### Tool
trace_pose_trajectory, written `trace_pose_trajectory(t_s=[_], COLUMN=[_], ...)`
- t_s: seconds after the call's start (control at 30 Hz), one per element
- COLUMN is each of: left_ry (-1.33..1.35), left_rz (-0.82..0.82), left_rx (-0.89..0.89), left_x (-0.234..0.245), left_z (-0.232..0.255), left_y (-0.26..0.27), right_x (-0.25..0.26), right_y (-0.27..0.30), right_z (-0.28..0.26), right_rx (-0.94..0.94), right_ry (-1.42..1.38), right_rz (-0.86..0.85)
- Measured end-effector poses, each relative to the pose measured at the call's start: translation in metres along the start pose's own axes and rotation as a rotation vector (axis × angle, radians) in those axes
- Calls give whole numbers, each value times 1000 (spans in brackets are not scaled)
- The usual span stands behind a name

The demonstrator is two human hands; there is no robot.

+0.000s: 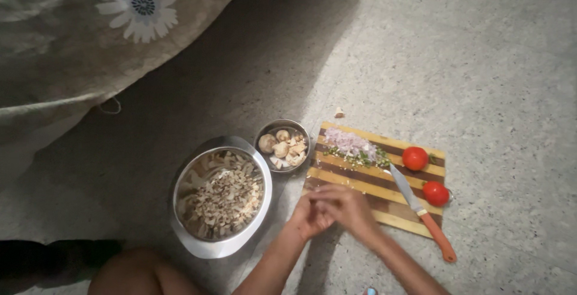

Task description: The person chops mushrooms on a wooden cutting board using a knife and places the pieces into a metal bowl.

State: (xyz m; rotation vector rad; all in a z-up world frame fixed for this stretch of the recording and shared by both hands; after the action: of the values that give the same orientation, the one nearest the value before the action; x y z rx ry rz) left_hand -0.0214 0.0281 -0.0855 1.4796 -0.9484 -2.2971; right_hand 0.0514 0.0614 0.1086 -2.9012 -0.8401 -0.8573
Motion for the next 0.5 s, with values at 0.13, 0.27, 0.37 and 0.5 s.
trace_pose_trajectory(t_s=[0.13,0.27,0.37,0.5], left_ry=[54,38,15,177], left_rz=[-245,38,82,22], left_rx=[-107,-120,-247,-440], left_x=[-27,-19,-12,29], left_z=[30,72,119,174], left_y=[2,37,67,93], right_x=[10,40,73,62], right_y=[3,-9,-14,8], right_z=[-17,73,98,138], right_rx=[59,-416,-104,-267], right_ry=[-69,-186,-262,21], right_rz=[78,244,423,588])
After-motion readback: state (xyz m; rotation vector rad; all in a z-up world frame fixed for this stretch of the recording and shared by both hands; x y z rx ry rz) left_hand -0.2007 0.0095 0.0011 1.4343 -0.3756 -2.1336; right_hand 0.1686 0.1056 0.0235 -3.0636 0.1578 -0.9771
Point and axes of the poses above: each hand's wrist, its own y-axis away from the middle knuckle, its own x-axis out of the back of the hand, z = x × y, the point moved 9 cm from there along -y, towards the middle knuckle, and after that the axes turned 5 degrees about -x, right-handed, at the moved point
